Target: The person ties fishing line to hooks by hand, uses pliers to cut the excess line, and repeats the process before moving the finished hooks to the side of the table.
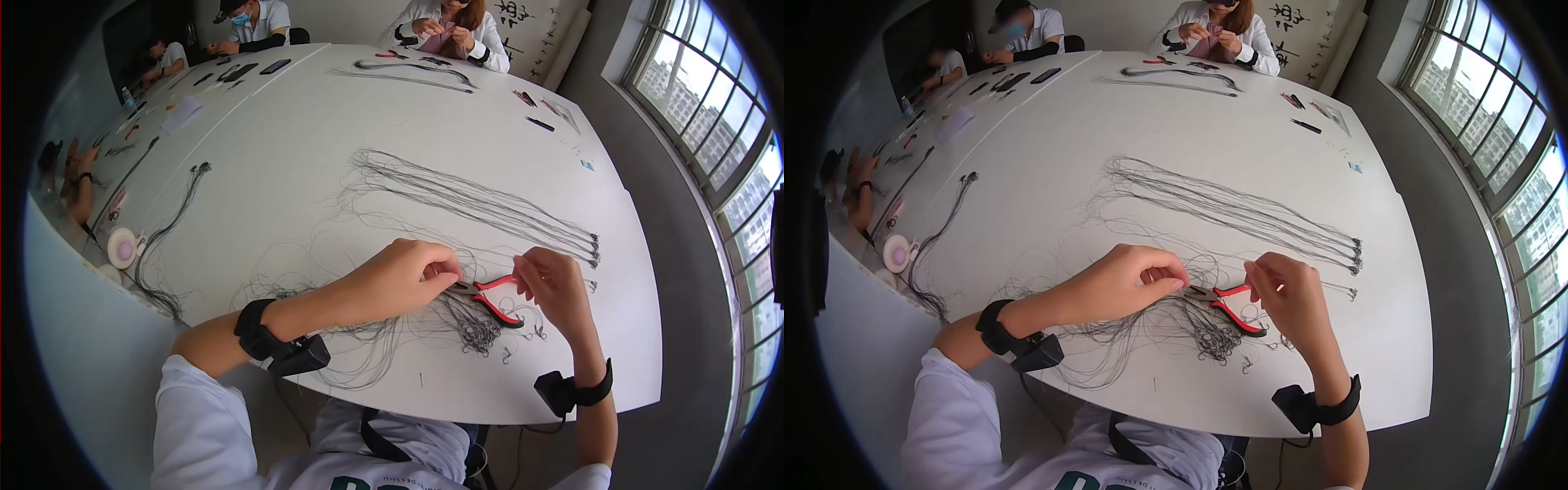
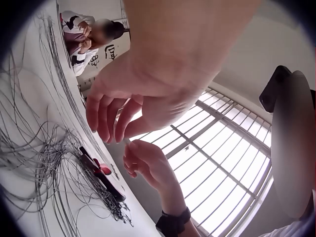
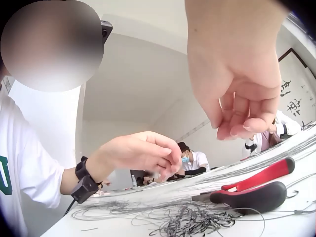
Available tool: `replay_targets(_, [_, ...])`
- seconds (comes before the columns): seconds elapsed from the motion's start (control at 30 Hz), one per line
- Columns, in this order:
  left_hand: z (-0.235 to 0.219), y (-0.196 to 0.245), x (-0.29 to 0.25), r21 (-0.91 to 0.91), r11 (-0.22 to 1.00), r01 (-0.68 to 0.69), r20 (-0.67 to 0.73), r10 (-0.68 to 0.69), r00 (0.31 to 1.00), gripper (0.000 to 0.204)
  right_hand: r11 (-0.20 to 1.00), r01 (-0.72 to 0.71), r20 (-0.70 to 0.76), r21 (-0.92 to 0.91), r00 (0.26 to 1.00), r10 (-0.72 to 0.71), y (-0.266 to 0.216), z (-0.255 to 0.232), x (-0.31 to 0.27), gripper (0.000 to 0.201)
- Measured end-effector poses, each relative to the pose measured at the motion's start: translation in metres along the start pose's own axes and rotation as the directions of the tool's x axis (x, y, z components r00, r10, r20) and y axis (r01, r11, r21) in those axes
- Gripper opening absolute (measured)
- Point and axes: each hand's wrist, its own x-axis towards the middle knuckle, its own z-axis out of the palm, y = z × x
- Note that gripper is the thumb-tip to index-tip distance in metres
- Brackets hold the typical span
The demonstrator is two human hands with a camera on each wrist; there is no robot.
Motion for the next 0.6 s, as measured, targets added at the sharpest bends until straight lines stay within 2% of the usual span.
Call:
replay_targets(0.17, [0.003, -0.017, 0.016, 0.018, 0.999, 0.046, 0.020, -0.047, 0.999, 0.017, 0.998, 0.003, 0.096, -0.057, 0.995, 0.003, 0.020, 0.009, 0.017, 0.014])
replay_targets(0.23, [0.004, -0.018, 0.019, 0.021, 1.000, 0.018, -0.005, -0.018, 1.000, 0.014, 0.983, 0.061, 0.164, -0.174, 0.986, -0.032, 0.026, 0.004, 0.018, 0.008])
replay_targets(0.4, [0.016, -0.022, 0.026, -0.063, 0.998, 0.001, 0.129, 0.007, 0.992, 0.010, 0.965, -0.028, 0.219, -0.259, 0.972, 0.087, 0.036, -0.018, 0.013, 0.004])
replay_targets(0.5, [0.023, -0.025, 0.031, -0.057, 0.988, -0.147, 0.186, 0.155, 0.970, 0.008, 0.975, -0.050, 0.275, -0.215, 0.955, 0.110, 0.041, -0.029, 0.009, 0.005])
replay_targets(0.6, [0.028, -0.028, 0.033, -0.026, 0.980, -0.196, 0.208, 0.197, 0.958, 0.007, 0.963, -0.043, 0.268, -0.267, 0.956, 0.118, 0.046, -0.031, -0.002, 0.004])
